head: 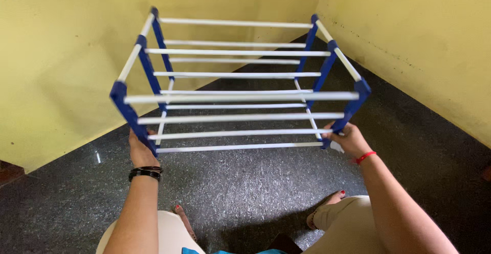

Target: The person assembles a blue and white plastic drying rack by inserting white rods into the blue frame. They repeatedly insert and remove rods to adjust the structure, then lift and rotate the rack to check its stability.

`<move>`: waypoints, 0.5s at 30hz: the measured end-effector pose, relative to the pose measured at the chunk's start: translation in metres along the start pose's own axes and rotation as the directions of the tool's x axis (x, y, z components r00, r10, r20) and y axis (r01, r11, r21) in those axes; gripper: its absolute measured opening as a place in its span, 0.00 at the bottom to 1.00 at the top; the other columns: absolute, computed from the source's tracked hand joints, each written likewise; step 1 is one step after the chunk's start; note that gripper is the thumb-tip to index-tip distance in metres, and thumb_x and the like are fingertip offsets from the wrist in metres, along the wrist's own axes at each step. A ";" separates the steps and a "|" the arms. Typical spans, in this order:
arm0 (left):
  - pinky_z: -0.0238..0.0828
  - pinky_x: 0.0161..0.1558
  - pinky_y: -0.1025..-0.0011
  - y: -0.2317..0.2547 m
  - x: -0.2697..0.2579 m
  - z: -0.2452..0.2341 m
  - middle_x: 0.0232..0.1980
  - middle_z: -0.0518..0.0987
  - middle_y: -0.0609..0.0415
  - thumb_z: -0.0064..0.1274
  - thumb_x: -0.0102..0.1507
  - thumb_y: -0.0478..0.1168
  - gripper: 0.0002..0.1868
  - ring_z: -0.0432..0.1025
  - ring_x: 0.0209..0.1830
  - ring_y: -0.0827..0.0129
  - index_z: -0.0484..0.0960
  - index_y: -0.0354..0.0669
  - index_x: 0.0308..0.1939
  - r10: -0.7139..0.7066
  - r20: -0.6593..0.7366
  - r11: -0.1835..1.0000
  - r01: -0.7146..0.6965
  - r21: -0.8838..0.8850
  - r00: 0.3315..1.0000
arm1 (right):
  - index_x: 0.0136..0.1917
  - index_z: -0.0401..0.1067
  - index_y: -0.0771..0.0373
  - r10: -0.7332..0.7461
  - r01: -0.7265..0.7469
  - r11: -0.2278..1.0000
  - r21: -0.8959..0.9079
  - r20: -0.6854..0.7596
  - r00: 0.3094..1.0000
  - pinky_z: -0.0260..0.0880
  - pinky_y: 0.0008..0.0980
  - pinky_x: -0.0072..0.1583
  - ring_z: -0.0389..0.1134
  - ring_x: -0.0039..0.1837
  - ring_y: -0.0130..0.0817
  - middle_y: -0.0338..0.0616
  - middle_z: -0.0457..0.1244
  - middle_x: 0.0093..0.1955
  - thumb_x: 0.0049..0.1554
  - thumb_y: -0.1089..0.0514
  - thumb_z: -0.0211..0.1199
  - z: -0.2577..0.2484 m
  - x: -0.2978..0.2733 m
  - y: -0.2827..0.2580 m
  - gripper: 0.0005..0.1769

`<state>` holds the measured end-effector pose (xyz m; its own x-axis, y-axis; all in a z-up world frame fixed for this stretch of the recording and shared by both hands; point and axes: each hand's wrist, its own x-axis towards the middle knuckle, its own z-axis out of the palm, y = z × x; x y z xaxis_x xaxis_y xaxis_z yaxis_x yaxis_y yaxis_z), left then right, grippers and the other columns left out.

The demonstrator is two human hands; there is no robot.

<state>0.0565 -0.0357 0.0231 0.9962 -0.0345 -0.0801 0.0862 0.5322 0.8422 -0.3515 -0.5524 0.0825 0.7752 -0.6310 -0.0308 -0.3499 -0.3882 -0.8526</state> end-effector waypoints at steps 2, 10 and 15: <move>0.66 0.51 0.74 0.007 0.000 0.005 0.46 0.81 0.66 0.37 0.73 0.62 0.23 0.74 0.45 0.77 0.76 0.53 0.57 0.007 0.048 0.984 -0.016 0.177 0.999 | 0.53 0.78 0.56 -0.015 0.019 0.995 0.099 -0.041 0.999 0.72 0.32 0.55 0.72 0.51 0.28 0.39 0.73 0.46 0.57 0.54 0.67 -0.008 0.003 -0.005 0.11; 0.71 0.36 0.64 -0.083 0.033 -0.051 0.36 0.83 0.45 0.50 0.72 0.55 0.24 0.76 0.31 0.63 0.83 0.33 0.45 -0.162 -0.051 0.346 0.105 0.932 0.985 | 0.47 0.78 0.63 0.406 -0.386 0.886 -0.255 0.026 0.914 0.62 0.36 0.36 0.64 0.33 0.34 0.46 0.69 0.35 0.61 0.34 0.60 0.008 0.003 -0.011 0.28; 0.72 0.33 0.66 -0.112 0.040 -0.065 0.35 0.84 0.46 0.50 0.72 0.54 0.24 0.77 0.29 0.67 0.83 0.33 0.44 -0.251 0.008 0.226 0.051 0.973 0.968 | 0.43 0.77 0.66 0.326 -0.310 0.932 -0.190 0.061 0.943 0.67 0.31 0.35 0.67 0.32 0.28 0.45 0.68 0.33 0.59 0.32 0.62 0.023 0.018 0.030 0.32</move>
<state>0.0863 -0.0416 -0.1097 0.9429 -0.1734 -0.2843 0.0831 -0.7041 0.7052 -0.3360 -0.5601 0.0440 0.6491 -0.6810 -0.3390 -0.6663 -0.2938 -0.6854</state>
